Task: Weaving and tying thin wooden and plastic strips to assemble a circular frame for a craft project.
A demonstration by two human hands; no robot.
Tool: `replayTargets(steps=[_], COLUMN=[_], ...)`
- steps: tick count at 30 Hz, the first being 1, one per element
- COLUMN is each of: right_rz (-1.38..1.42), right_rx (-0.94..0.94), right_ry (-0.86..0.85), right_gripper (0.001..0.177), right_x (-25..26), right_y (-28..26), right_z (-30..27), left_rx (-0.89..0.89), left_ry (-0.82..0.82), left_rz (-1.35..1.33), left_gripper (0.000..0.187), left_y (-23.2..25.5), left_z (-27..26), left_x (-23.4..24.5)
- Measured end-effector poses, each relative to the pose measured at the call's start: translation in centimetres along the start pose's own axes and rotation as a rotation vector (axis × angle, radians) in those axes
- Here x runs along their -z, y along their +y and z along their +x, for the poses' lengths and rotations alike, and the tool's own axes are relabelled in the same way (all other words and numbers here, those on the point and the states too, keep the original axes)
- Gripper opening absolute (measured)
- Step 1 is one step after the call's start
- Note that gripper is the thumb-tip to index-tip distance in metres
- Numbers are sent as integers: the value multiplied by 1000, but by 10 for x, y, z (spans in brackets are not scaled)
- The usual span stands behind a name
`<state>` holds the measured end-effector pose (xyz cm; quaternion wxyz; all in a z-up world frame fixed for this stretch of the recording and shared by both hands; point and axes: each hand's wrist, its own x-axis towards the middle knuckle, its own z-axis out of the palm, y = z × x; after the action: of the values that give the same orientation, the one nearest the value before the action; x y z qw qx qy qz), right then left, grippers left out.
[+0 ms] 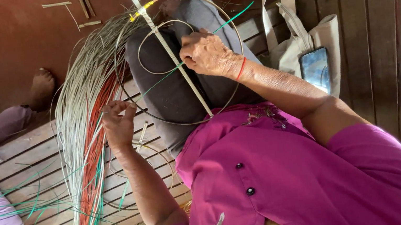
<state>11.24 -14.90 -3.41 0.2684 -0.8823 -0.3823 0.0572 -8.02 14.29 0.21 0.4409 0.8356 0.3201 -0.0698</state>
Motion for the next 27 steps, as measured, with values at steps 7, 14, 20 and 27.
replayTargets(steps=[7,14,20,27], right_rz=[-34,-60,-8,84], right_rx=[28,68,60,-11], right_ry=[17,62,37,-24], right_gripper=[16,15,13,8], right_x=[0,5,12,4], right_y=[-5,-5,-7,-5], right_z=[-3,-8,-5,-6], left_rx=[45,102,132,89], left_ry=[-41,-95,-82,-70], left_rz=[-7,-13,-7,47], left_gripper=[17,18,18,22], left_y=[0,-5,-6,1], left_z=[5,10,12,11], left_x=[7,3,3,7])
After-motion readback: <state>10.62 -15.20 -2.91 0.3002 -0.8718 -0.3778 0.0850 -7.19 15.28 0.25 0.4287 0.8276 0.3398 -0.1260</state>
